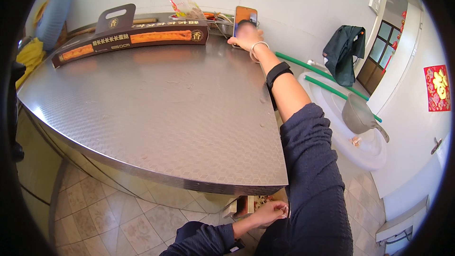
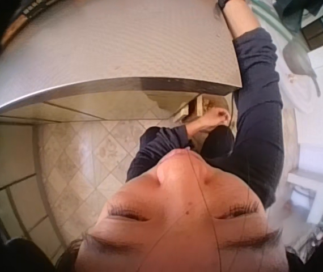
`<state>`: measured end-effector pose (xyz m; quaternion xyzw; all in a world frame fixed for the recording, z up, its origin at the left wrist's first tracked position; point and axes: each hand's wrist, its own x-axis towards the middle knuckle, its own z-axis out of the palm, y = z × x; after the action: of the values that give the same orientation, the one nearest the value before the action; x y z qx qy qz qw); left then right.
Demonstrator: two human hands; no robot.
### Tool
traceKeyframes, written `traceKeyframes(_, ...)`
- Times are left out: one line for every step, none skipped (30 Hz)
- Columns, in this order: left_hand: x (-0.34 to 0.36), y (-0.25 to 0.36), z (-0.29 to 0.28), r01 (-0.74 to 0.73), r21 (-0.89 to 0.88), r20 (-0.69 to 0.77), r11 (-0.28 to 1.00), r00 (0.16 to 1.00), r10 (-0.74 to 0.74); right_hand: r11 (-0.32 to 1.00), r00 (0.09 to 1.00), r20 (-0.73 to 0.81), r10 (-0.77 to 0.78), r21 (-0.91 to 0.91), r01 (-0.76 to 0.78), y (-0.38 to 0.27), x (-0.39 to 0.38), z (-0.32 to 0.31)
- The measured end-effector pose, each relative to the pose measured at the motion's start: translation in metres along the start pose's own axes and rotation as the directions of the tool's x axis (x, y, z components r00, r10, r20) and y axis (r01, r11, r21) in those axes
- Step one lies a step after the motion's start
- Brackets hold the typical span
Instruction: The person washes hands, stirs a boiling pot, places dough buns into a steamer, and prepares garlic by peeling and chopping it. The person uses a ladle to stir the pot and handles dough and garlic by hand.
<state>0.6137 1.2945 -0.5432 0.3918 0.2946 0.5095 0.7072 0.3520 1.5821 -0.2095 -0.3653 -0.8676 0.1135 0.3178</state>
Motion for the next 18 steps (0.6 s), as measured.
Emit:
traceKeyframes(-0.001, 0.002, 0.002, 0.011, -0.007, -0.01, 1.0, 1.0, -0.011, 0.999, 0.999, 0.05, -0.009, -0.031, 0.011, 0.0, 0.001, 0.0)
traceKeyframes(-0.001, 0.005, 0.003, 0.02, -0.011, -0.02, 1.0, 1.0, -0.02, 0.998, 0.995, 0.099, -0.02, -0.06, 0.026, -0.001, 0.001, -0.002)
traceKeyframes(-0.002, 0.007, 0.004, 0.026, -0.013, -0.032, 1.0, 0.999, -0.027, 0.996, 0.995, 0.068, -0.072, -0.041, 0.075, -0.003, 0.001, -0.002)
traceKeyframes(-0.002, 0.008, 0.005, 0.031, -0.042, -0.039, 0.999, 0.999, -0.033, 1.0, 0.998, 0.058, 0.004, -0.03, -0.002, -0.006, 0.0, -0.003)
traceKeyframes(-0.002, 0.008, 0.006, 0.022, -0.043, -0.039, 0.999, 0.999, -0.023, 0.997, 0.995, 0.085, -0.052, -0.059, 0.057, -0.009, 0.001, -0.005)
traceKeyframes(-0.001, 0.008, 0.006, 0.013, -0.042, -0.038, 0.999, 0.999, -0.015, 0.992, 0.989, 0.136, -0.065, -0.098, 0.079, -0.012, 0.0, -0.009)
traceKeyframes(0.0, 0.007, 0.006, 0.004, -0.055, -0.026, 0.998, 1.0, -0.006, 0.995, 0.988, 0.143, -0.051, -0.078, 0.063, -0.014, -0.004, -0.013)
traceKeyframes(0.0, 0.005, 0.006, -0.001, -0.033, -0.028, 0.999, 1.0, 0.0, 0.997, 0.988, 0.151, -0.038, -0.059, 0.047, -0.016, -0.009, -0.017)
traceKeyframes(0.001, 0.004, 0.006, -0.003, -0.027, -0.017, 1.0, 1.0, 0.003, 1.0, 0.993, 0.119, 0.006, 0.018, -0.009, -0.012, -0.021, -0.022)
traceKeyframes(0.001, 0.002, 0.007, -0.003, -0.02, -0.003, 1.0, 1.0, 0.003, 0.995, 0.994, 0.104, 0.031, 0.09, -0.041, -0.011, -0.032, -0.027)
traceKeyframes(0.001, 0.001, 0.008, -0.011, 0.007, -0.015, 1.0, 1.0, 0.011, 0.985, 0.999, 0.015, 0.047, 0.166, -0.048, -0.01, -0.043, -0.032)
traceKeyframes(0.001, 0.001, 0.007, -0.015, 0.033, -0.024, 0.999, 1.0, 0.016, 0.973, 0.997, -0.062, 0.046, 0.23, -0.03, -0.009, -0.054, -0.038)
traceKeyframes(-0.001, 0.001, 0.009, -0.034, 0.028, -0.007, 0.999, 0.999, 0.034, 0.957, 0.987, -0.148, 0.069, 0.291, -0.023, -0.005, -0.067, -0.046)
traceKeyframes(-0.001, 0.002, 0.01, 0.001, -0.042, -0.002, 0.999, 1.0, -0.001, 0.96, 0.988, -0.158, -0.002, 0.277, 0.047, 0.002, -0.079, -0.061)
traceKeyframes(-0.002, 0.003, 0.009, 0.06, -0.007, 0.0, 0.998, 0.998, -0.06, 0.956, 0.979, -0.201, -0.02, 0.284, 0.078, 0.01, -0.094, -0.074)
traceKeyframes(-0.002, 0.003, 0.01, 0.045, 0.063, -0.012, 0.997, 0.999, -0.045, 0.952, 0.969, -0.245, -0.033, 0.287, 0.106, 0.019, -0.111, -0.088)
traceKeyframes(-0.002, 0.004, 0.013, 0.029, 0.096, -0.011, 0.995, 1.0, -0.028, 0.939, 0.961, -0.267, -0.069, 0.309, 0.153, 0.03, -0.133, -0.104)
traceKeyframes(0.0, 0.004, 0.015, 0.021, 0.097, -0.019, 0.995, 1.0, -0.019, 0.923, 0.952, -0.289, -0.105, 0.328, 0.201, 0.042, -0.156, -0.12)
